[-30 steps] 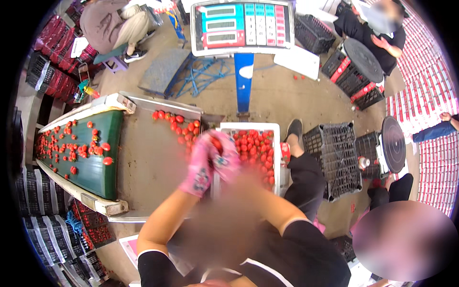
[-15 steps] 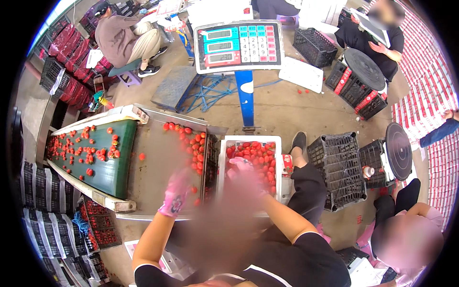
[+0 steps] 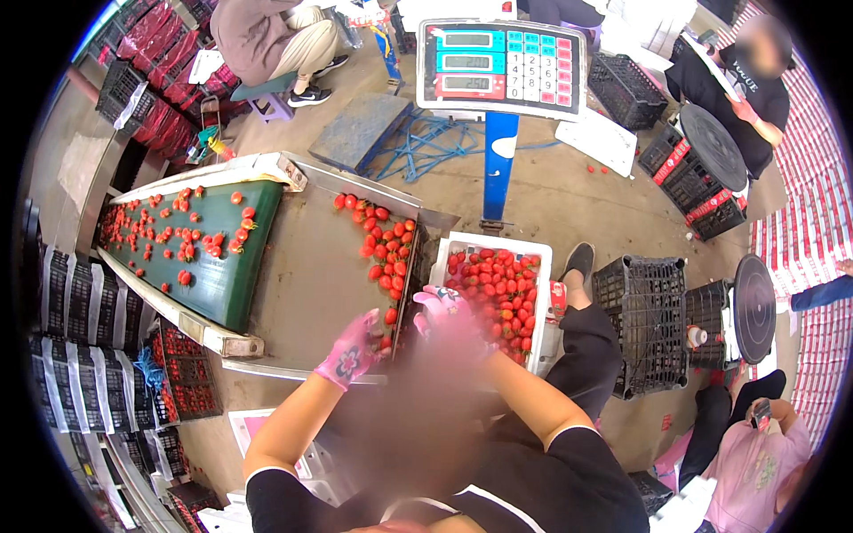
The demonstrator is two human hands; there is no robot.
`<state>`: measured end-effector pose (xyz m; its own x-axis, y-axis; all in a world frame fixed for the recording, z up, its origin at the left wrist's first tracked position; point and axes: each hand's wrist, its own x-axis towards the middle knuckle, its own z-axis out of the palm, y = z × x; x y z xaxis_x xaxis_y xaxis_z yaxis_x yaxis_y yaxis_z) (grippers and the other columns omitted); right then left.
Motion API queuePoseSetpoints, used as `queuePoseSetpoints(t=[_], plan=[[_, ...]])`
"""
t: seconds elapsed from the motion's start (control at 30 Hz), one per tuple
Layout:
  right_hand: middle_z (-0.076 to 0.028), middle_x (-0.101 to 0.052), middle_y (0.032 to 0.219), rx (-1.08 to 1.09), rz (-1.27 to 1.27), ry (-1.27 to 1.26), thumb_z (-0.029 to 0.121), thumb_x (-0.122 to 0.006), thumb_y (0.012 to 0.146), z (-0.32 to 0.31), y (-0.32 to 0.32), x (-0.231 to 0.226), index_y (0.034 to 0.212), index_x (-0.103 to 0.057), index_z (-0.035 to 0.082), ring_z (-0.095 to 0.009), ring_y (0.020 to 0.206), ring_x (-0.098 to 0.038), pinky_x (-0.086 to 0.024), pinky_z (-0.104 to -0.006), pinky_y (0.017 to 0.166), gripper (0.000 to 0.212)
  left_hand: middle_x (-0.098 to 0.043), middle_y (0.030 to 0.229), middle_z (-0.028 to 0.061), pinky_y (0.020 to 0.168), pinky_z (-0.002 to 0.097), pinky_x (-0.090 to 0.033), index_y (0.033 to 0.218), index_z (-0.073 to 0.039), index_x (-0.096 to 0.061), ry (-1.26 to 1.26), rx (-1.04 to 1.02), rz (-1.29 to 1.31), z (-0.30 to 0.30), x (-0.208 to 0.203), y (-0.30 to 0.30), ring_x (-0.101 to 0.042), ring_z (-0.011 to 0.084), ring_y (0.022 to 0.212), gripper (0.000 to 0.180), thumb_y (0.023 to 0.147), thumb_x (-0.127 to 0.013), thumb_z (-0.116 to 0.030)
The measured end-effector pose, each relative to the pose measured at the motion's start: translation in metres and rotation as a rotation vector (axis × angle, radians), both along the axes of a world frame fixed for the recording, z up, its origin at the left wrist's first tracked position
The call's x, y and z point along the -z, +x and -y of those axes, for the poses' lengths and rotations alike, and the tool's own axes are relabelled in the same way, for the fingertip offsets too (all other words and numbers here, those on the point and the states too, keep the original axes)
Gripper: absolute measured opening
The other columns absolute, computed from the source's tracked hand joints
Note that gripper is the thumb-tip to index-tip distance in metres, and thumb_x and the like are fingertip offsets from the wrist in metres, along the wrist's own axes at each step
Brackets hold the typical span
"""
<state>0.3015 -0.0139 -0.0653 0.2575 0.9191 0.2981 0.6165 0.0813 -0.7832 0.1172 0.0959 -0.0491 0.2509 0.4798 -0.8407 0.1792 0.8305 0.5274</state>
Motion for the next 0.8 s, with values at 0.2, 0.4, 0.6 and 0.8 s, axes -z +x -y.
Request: queuePoseSetpoints(t=[0.2,0.4,0.6,0.8], plan=[[-0.017,-0.053,0.122,0.010,0.055,0.117,0.017,-0.062,0.083,-0.030,0.000,0.000,0.116,-0.055,0.010,-0.035,0.114,-0.049,-0.040,-0.0432,0.096,0.034,-0.055,0.103,0.0066,0.071,0.0376,-0.053,0.114,-0.012,-0.051,0.104,-0.257,0.298,-0.007,0.017,0.022,-0.060,0.0226,0.075,0.027,0.092,-0.056,-0.028],[-0.018,-0.054,0.122,-0.012,0.143,0.117,0.017,-0.059,0.084,-0.079,0.004,-0.007,0.116,-0.055,0.008,-0.036,0.111,-0.051,-0.041,-0.0442,0.095,0.033,-0.055,0.112,0.0070,0.082,0.0406,-0.048,0.121,-0.015,-0.051,0.191,-0.235,0.378,-0.018,-0.004,0.040,-0.057,0.0263,0.101,0.030,0.092,-0.054,-0.024],[-0.018,-0.055,0.118,0.009,0.337,0.120,0.022,-0.053,0.088,-0.154,0.004,-0.003,0.117,-0.053,0.007,-0.034,0.111,-0.050,-0.040,-0.0442,0.094,0.033,-0.058,0.107,0.0076,0.082,0.0377,-0.048,0.112,-0.012,-0.055,0.085,-0.308,0.400,-0.026,-0.002,0.042,-0.058,0.0241,0.095,0.023,0.092,-0.055,-0.022],[-0.013,-0.055,0.115,0.029,0.290,-0.142,0.029,-0.053,0.086,-0.209,-0.004,0.002,0.112,-0.054,0.010,-0.033,0.107,-0.051,-0.043,-0.0454,0.086,0.033,-0.057,0.114,0.0018,0.084,0.0441,-0.041,0.120,-0.018,-0.046,0.112,-0.219,0.358,-0.030,0.011,0.040,-0.055,0.0188,0.101,0.035,0.088,-0.059,-0.025]])
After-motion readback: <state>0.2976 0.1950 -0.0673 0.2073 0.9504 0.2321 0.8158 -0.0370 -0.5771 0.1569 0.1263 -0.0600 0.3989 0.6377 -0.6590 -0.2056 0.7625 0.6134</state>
